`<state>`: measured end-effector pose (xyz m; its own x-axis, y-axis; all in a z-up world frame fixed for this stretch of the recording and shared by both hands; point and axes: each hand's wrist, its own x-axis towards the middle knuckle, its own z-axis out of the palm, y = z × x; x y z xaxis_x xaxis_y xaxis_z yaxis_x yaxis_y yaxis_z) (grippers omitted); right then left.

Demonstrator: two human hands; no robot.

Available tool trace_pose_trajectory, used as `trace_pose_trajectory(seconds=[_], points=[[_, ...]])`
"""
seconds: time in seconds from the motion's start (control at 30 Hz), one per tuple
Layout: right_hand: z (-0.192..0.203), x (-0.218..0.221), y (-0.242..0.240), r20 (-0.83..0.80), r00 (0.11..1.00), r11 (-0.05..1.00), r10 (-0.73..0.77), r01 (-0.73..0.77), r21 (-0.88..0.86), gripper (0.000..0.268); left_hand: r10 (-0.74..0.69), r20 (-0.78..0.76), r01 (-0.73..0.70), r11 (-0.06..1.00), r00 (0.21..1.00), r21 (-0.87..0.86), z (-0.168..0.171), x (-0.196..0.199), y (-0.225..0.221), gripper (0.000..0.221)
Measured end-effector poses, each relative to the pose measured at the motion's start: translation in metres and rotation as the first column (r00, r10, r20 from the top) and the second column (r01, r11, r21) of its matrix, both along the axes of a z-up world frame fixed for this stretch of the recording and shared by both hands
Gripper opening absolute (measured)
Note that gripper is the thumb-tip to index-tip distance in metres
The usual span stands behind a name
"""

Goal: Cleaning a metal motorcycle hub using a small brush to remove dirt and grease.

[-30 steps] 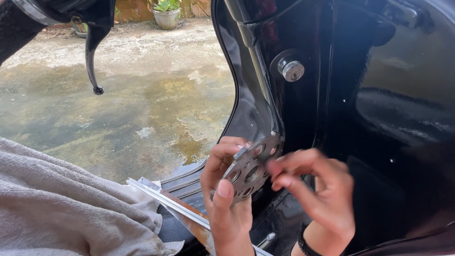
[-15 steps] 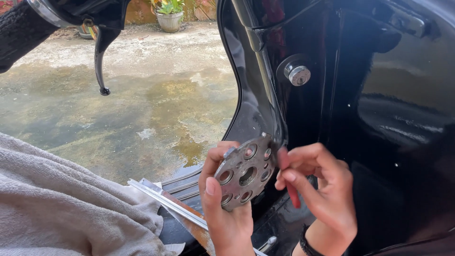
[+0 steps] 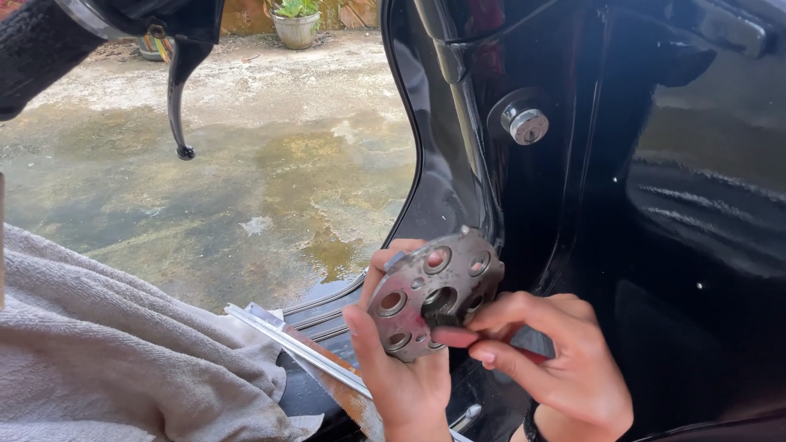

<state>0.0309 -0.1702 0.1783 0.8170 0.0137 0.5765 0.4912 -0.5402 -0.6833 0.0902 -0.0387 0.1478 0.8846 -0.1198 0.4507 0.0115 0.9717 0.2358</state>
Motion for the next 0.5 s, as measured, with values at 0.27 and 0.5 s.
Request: trace_pose_trajectory(seconds=[0.27, 0.5], points=[[-0.003, 0.002, -0.004, 0.115, 0.950, 0.954, -0.290, 0.278, 0.110, 0.021, -0.041, -0.609, -0.048, 0.990, 0.792, -0.130, -0.005, -0.006, -0.007, 0.068], [0.007, 0.014, -0.001, 0.115, 0.988, 0.994, -0.105, 0.106, 0.004, 0.022, 0.150, 0.013, -0.150, 0.989, 0.989, -0.012, 0.012, -0.007, -0.002, 0.060]])
